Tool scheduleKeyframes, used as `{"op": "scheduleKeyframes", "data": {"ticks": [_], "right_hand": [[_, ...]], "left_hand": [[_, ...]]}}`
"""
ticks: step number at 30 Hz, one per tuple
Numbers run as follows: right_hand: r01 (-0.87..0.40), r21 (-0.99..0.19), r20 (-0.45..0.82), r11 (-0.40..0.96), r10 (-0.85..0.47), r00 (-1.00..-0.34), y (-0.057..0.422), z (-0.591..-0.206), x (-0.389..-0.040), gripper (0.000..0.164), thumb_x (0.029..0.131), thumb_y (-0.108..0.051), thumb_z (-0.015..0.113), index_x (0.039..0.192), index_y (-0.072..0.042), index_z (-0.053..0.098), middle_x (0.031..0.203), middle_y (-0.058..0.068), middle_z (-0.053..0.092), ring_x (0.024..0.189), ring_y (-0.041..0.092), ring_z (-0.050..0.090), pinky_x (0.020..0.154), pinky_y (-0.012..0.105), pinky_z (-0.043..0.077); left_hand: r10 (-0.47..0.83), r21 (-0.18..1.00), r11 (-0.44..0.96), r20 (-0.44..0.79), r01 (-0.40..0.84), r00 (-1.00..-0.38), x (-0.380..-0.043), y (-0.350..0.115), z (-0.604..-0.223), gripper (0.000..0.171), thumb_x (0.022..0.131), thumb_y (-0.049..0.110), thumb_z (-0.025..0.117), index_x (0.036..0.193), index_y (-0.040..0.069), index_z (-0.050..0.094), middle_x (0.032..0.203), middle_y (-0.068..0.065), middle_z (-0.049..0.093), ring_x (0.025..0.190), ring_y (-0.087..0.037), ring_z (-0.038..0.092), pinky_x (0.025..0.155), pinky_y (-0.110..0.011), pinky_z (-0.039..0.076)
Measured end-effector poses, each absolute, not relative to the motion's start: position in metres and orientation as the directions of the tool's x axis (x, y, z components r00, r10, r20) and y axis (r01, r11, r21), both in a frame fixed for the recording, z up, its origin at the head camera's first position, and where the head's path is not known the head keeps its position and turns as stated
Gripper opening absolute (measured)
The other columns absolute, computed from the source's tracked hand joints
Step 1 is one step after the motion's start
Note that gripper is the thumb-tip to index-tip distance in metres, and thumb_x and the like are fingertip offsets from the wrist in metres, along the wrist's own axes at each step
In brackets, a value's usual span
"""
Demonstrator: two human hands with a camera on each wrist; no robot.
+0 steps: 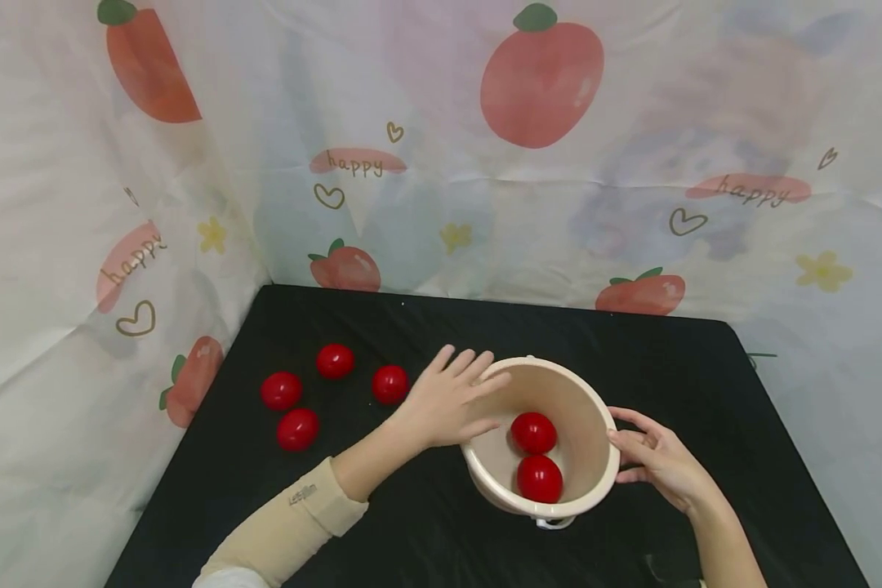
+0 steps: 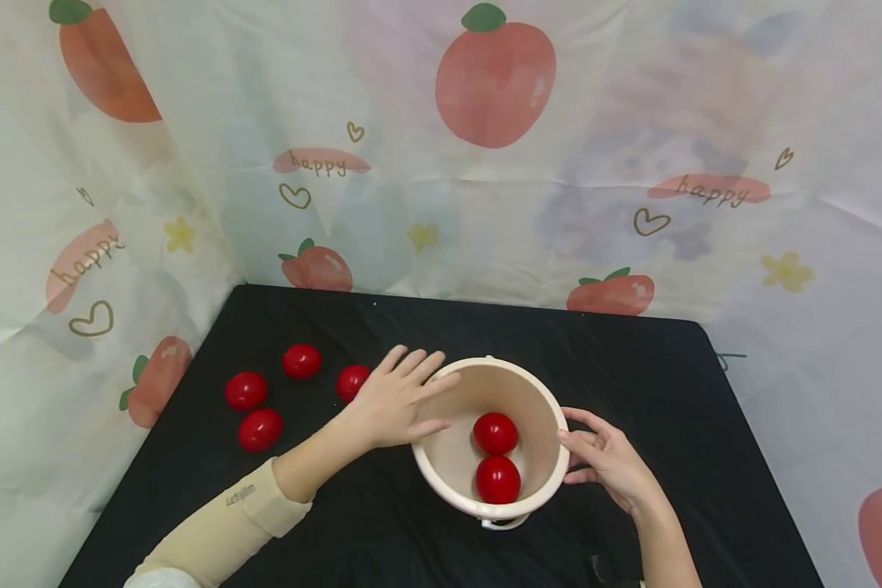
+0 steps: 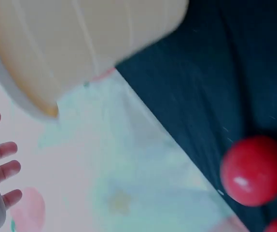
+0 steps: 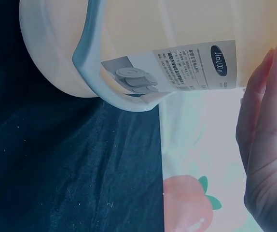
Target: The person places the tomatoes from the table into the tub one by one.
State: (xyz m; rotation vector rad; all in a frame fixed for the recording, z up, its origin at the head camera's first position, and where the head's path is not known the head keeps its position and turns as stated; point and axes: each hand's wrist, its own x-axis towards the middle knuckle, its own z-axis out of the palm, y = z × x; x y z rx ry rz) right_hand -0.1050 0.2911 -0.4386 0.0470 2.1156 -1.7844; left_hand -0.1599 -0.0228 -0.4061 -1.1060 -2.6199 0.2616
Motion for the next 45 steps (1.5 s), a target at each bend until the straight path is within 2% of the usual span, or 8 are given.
{"op": "scheduleKeyframes", "data": {"ticks": [5,10,12,21,24,27,40,45], "right_hand": [[0.261,-0.948,-0.298,0.183,-0.215,-0.93,0.291,-0.438,-0.104,0.048,0.093,-0.01,0.05,0.133,0.005,0.028,0.09,-0.002,0.068,0.07,0.016,0.065,0.059,0.033,0.054],[0.253,-0.956,-0.283,0.151,-0.235,-0.93,0.291,-0.438,-0.104,0.033,0.093,-0.009,0.05,0.124,-0.016,0.043,0.09,-0.001,0.068,0.07,0.016,0.065,0.059,0.033,0.054],[0.25,-0.957,-0.279,0.144,-0.239,-0.93,0.291,-0.438,-0.104,0.03,0.093,-0.008,0.05,0.119,-0.022,0.046,0.09,0.0,0.068,0.07,0.016,0.065,0.058,0.032,0.054],[0.249,-0.959,-0.276,0.139,-0.237,-0.931,0.29,-0.438,-0.104,0.029,0.093,-0.009,0.051,0.118,-0.024,0.047,0.091,0.0,0.069,0.071,0.017,0.066,0.059,0.033,0.054],[0.249,-0.958,-0.276,0.139,-0.235,-0.932,0.29,-0.438,-0.104,0.03,0.093,-0.009,0.051,0.118,-0.023,0.047,0.091,0.0,0.069,0.071,0.017,0.066,0.059,0.033,0.054],[0.246,-0.959,-0.274,0.142,-0.234,-0.933,0.29,-0.438,-0.103,0.032,0.093,-0.008,0.051,0.124,-0.015,0.044,0.091,0.001,0.069,0.071,0.017,0.066,0.059,0.033,0.054],[0.239,-0.955,-0.275,0.174,-0.222,-0.936,0.289,-0.437,-0.103,0.046,0.093,-0.009,0.051,0.132,0.004,0.031,0.092,0.0,0.069,0.072,0.018,0.066,0.059,0.034,0.054],[0.241,-0.954,-0.277,0.18,-0.212,-0.937,0.289,-0.437,-0.102,0.046,0.093,-0.01,0.051,0.132,0.005,0.03,0.092,0.0,0.069,0.072,0.018,0.066,0.059,0.034,0.054]], "left_hand": [[0.577,-0.183,0.817,0.28,0.547,-0.768,-0.152,-0.069,-0.412,0.063,0.081,0.062,0.047,0.135,0.029,0.043,0.135,-0.004,0.041,0.118,-0.023,0.037,0.101,-0.044,0.026],[0.37,-0.005,0.919,0.35,0.393,-0.861,-0.145,-0.113,-0.427,0.063,0.078,0.056,0.056,0.131,0.023,0.047,0.131,-0.01,0.043,0.115,-0.028,0.039,0.099,-0.048,0.026],[0.294,0.054,0.942,0.348,0.332,-0.89,-0.141,-0.129,-0.436,0.063,0.077,0.053,0.058,0.131,0.021,0.047,0.131,-0.012,0.043,0.115,-0.03,0.039,0.099,-0.05,0.025],[-0.015,0.192,0.981,0.248,0.034,-0.969,-0.115,-0.19,-0.488,0.074,0.071,0.053,0.065,0.13,0.012,0.045,0.128,-0.02,0.04,0.11,-0.038,0.037,0.093,-0.058,0.024],[-0.085,0.21,0.977,0.195,-0.043,-0.977,-0.108,-0.205,-0.502,0.076,0.07,0.051,0.067,0.13,0.009,0.043,0.128,-0.022,0.038,0.109,-0.041,0.035,0.091,-0.059,0.023],[-0.128,0.217,0.972,0.174,-0.088,-0.976,-0.105,-0.215,-0.511,0.078,0.07,0.049,0.069,0.129,0.007,0.041,0.125,-0.024,0.037,0.107,-0.042,0.035,0.089,-0.059,0.025],[-0.182,0.246,0.955,0.037,-0.168,-0.983,-0.105,-0.231,-0.531,0.083,0.071,0.048,0.069,0.132,0.003,0.037,0.123,-0.027,0.036,0.109,-0.045,0.033,0.091,-0.061,0.023],[-0.185,0.258,0.951,0.03,-0.171,-0.982,-0.107,-0.234,-0.538,0.083,0.07,0.048,0.069,0.132,0.003,0.037,0.122,-0.028,0.037,0.108,-0.045,0.033,0.09,-0.061,0.023]]}}
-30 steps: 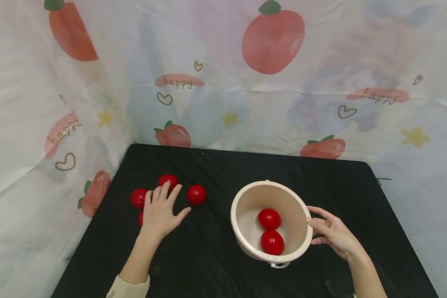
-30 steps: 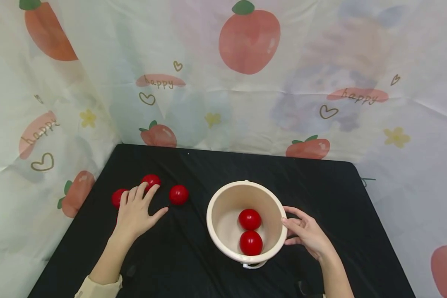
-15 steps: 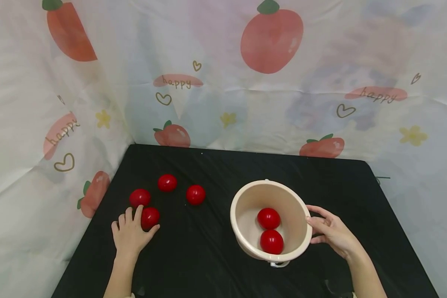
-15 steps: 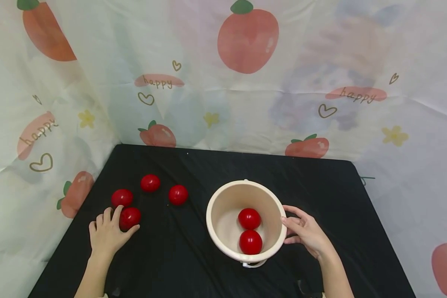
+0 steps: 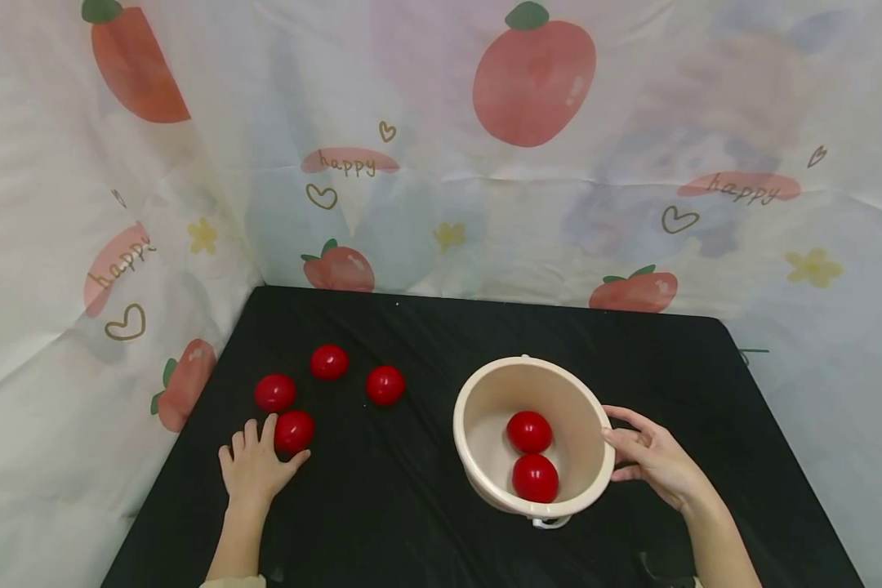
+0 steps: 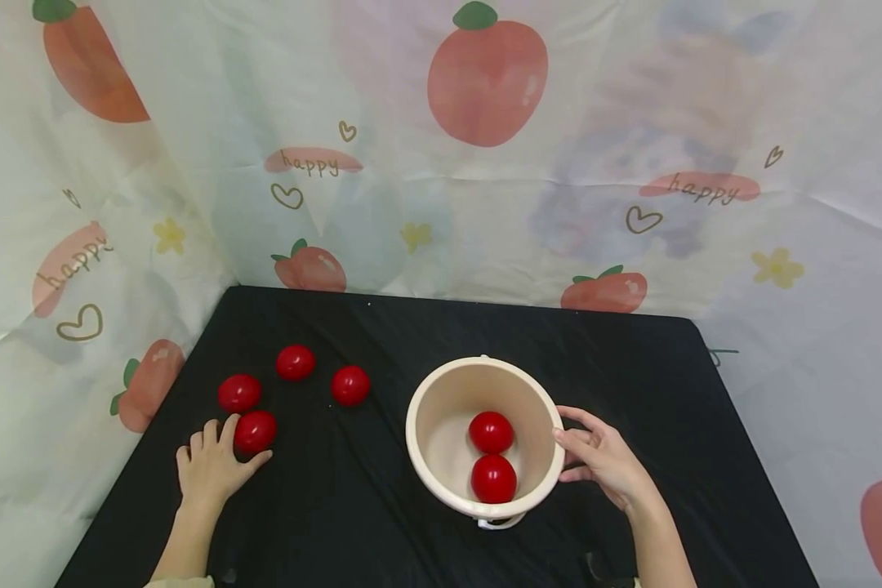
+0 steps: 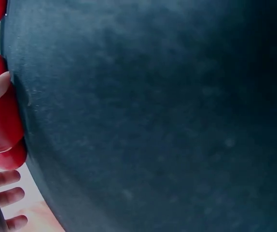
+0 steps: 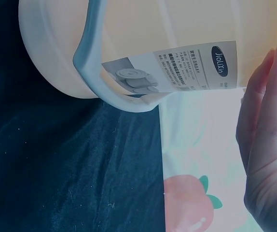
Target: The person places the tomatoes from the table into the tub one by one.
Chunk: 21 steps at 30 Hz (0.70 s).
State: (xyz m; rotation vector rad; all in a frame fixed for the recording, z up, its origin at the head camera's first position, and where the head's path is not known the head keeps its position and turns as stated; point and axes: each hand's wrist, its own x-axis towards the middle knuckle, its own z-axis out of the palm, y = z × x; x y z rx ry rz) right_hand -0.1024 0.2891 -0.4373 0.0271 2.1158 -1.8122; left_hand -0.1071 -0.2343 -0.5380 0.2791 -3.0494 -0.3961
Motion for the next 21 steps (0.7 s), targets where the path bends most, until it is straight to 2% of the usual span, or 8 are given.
{"op": "scheduleKeyframes", "data": {"ticks": [9,21], "right_hand": [[0.243,-0.952,-0.281,0.186,-0.211,-0.936,0.291,-0.44,-0.102,0.05,0.094,-0.01,0.05,0.134,0.007,0.026,0.092,-0.001,0.069,0.072,0.018,0.067,0.059,0.034,0.054],[0.241,-0.952,-0.281,0.19,-0.22,-0.934,0.291,-0.44,-0.103,0.054,0.094,-0.01,0.049,0.136,0.009,0.021,0.092,0.002,0.068,0.07,0.018,0.066,0.058,0.034,0.054]], "left_hand": [[-0.196,0.281,0.943,0.032,-0.179,-0.98,-0.111,-0.235,-0.548,0.085,0.07,0.05,0.068,0.132,0.002,0.035,0.121,-0.028,0.037,0.105,-0.045,0.034,0.089,-0.06,0.025],[-0.195,0.301,0.939,0.072,-0.165,-0.978,-0.114,-0.233,-0.55,0.078,0.07,0.046,0.069,0.129,0.004,0.04,0.119,-0.026,0.039,0.105,-0.043,0.036,0.088,-0.059,0.026]]}}
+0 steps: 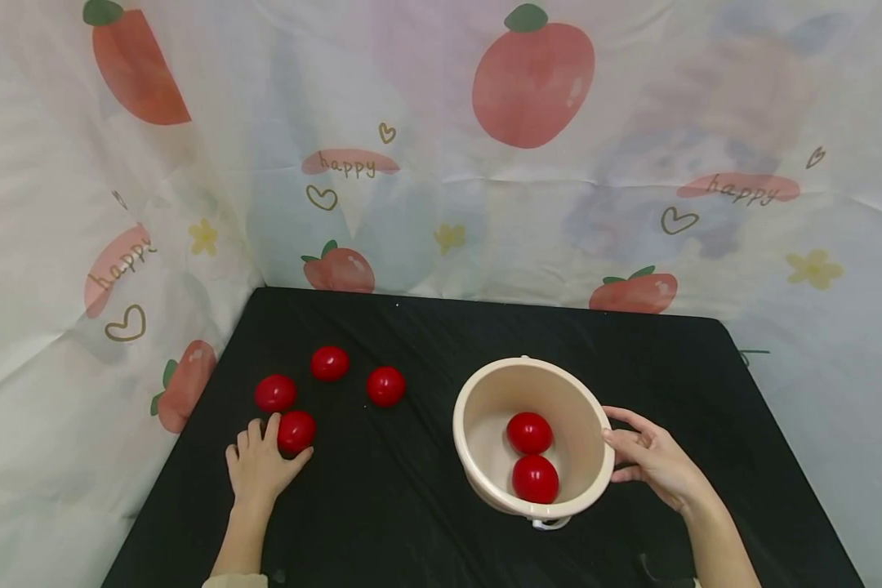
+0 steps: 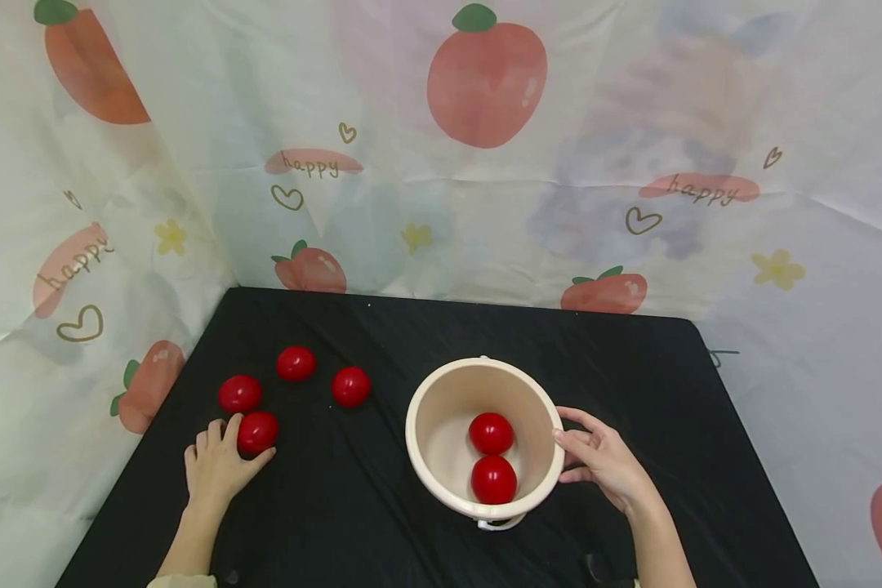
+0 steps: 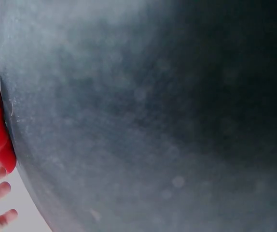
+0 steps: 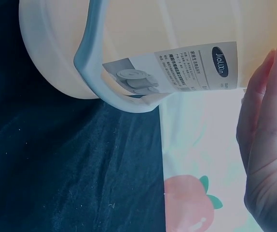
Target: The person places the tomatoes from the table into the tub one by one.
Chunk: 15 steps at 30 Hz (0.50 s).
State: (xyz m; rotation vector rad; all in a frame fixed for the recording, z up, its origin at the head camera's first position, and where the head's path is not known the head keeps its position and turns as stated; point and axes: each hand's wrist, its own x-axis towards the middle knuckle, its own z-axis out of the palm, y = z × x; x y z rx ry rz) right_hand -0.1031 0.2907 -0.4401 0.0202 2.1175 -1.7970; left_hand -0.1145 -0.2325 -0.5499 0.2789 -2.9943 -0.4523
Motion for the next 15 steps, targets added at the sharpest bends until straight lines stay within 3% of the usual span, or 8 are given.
{"op": "scheduleKeyframes", "data": {"ticks": [6,15], "right_hand": [[0.243,-0.95,-0.284,0.197,-0.215,-0.935,0.29,-0.439,-0.103,0.054,0.094,-0.011,0.05,0.136,0.009,0.021,0.092,0.001,0.068,0.07,0.017,0.066,0.058,0.034,0.054],[0.248,-0.947,-0.289,0.206,-0.205,-0.935,0.29,-0.439,-0.103,0.054,0.094,-0.011,0.05,0.136,0.008,0.022,0.092,0.001,0.068,0.07,0.018,0.066,0.058,0.034,0.054]], "left_hand": [[-0.145,0.29,0.952,0.137,-0.101,-0.98,-0.117,-0.223,-0.538,0.078,0.068,0.046,0.069,0.127,0.003,0.042,0.12,-0.023,0.042,0.106,-0.041,0.037,0.089,-0.06,0.026],[-0.02,0.199,0.979,0.345,0.052,-0.939,-0.137,-0.195,-0.489,0.072,0.065,0.049,0.066,0.12,0.007,0.048,0.114,-0.016,0.047,0.098,-0.035,0.043,0.084,-0.054,0.032]]}}
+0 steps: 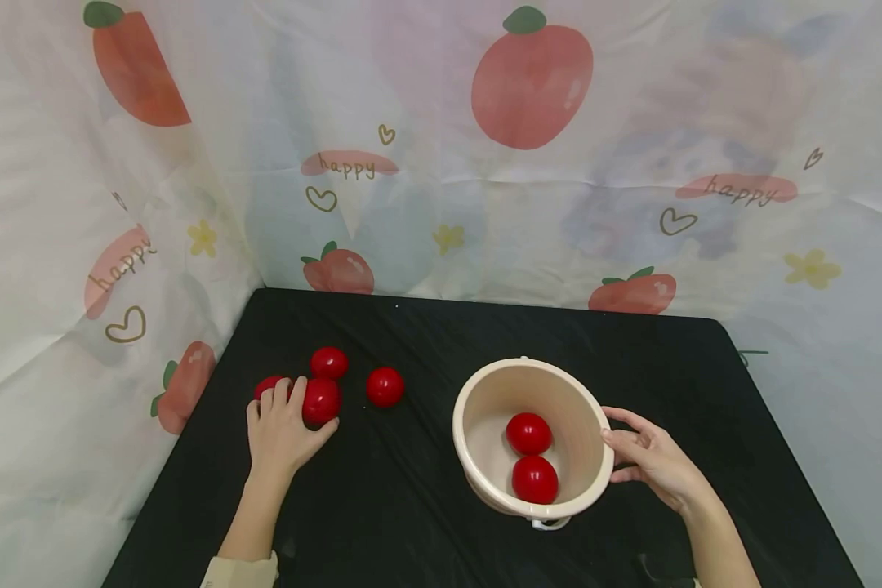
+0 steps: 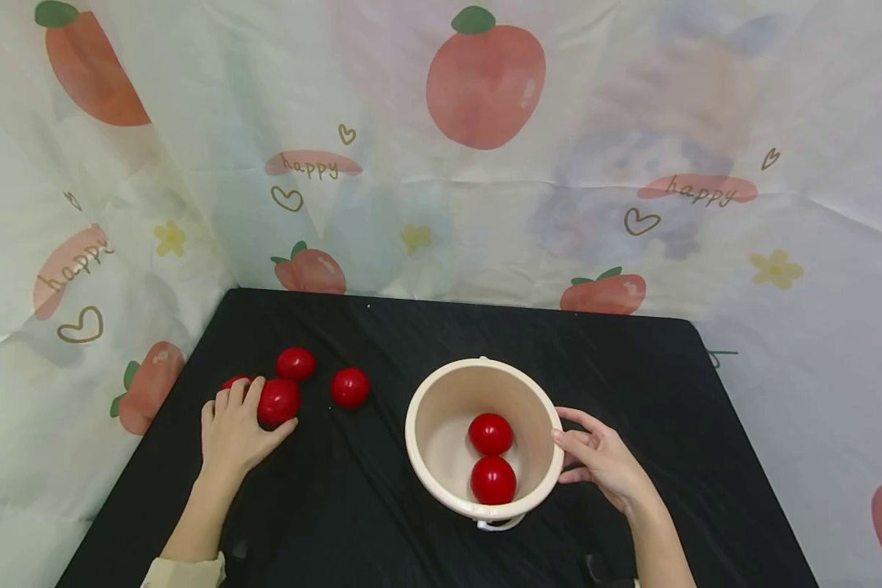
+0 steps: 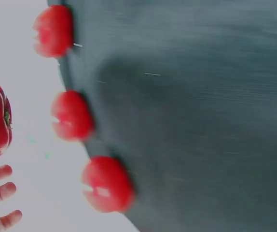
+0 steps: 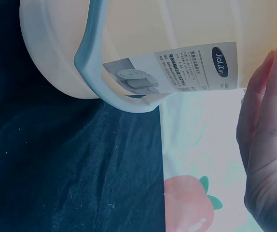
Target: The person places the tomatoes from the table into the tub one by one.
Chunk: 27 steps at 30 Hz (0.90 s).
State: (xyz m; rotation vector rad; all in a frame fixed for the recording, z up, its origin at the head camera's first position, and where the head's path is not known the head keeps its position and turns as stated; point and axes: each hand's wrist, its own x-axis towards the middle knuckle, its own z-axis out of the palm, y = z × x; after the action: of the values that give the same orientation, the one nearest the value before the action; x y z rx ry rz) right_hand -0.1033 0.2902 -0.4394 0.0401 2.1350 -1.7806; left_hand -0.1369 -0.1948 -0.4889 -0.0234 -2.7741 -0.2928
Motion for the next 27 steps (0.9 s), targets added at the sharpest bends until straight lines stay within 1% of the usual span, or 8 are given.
{"op": "scheduleKeyframes", "data": {"ticks": [3,9,16,23,27], "right_hand": [[0.237,-0.951,-0.278,0.198,-0.216,-0.936,0.29,-0.439,-0.103,0.054,0.094,-0.01,0.05,0.135,0.009,0.022,0.092,0.001,0.068,0.07,0.018,0.066,0.058,0.034,0.054],[0.23,-0.955,-0.27,0.189,-0.228,-0.935,0.29,-0.439,-0.103,0.053,0.094,-0.01,0.05,0.135,0.009,0.022,0.091,0.001,0.068,0.07,0.018,0.066,0.058,0.034,0.054],[0.231,-0.953,-0.272,0.194,-0.224,-0.936,0.29,-0.438,-0.103,0.054,0.093,-0.01,0.05,0.135,0.009,0.021,0.091,0.001,0.068,0.07,0.018,0.066,0.058,0.034,0.054],[0.233,-0.954,-0.272,0.188,-0.219,-0.937,0.29,-0.439,-0.102,0.051,0.093,-0.01,0.05,0.134,0.008,0.025,0.091,0.0,0.068,0.07,0.018,0.066,0.058,0.035,0.054],[0.233,-0.958,-0.268,0.169,-0.23,-0.935,0.291,-0.439,-0.103,0.047,0.093,-0.009,0.05,0.133,0.005,0.029,0.092,0.0,0.068,0.071,0.019,0.066,0.059,0.035,0.054]], "left_hand": [[0.038,0.163,0.98,0.391,0.11,-0.92,-0.145,-0.182,-0.471,0.071,0.063,0.05,0.067,0.119,0.009,0.049,0.112,-0.015,0.048,0.097,-0.034,0.044,0.083,-0.052,0.033],[0.166,0.094,0.969,0.431,0.227,-0.887,-0.16,-0.15,-0.442,0.07,0.064,0.048,0.067,0.121,0.011,0.051,0.116,-0.013,0.049,0.101,-0.032,0.045,0.087,-0.05,0.034],[0.312,-0.001,0.933,0.496,0.359,-0.81,-0.174,-0.108,-0.419,0.071,0.062,0.051,0.068,0.12,0.013,0.051,0.117,-0.011,0.051,0.103,-0.029,0.046,0.088,-0.047,0.036],[0.472,-0.076,0.861,0.486,0.503,-0.735,-0.179,-0.061,-0.406,0.07,0.064,0.057,0.064,0.121,0.018,0.052,0.118,-0.007,0.051,0.105,-0.024,0.045,0.089,-0.044,0.035],[0.548,-0.112,0.817,0.457,0.566,-0.701,-0.178,-0.039,-0.403,0.071,0.064,0.057,0.064,0.123,0.02,0.05,0.121,-0.006,0.05,0.107,-0.022,0.045,0.091,-0.042,0.035]]}}
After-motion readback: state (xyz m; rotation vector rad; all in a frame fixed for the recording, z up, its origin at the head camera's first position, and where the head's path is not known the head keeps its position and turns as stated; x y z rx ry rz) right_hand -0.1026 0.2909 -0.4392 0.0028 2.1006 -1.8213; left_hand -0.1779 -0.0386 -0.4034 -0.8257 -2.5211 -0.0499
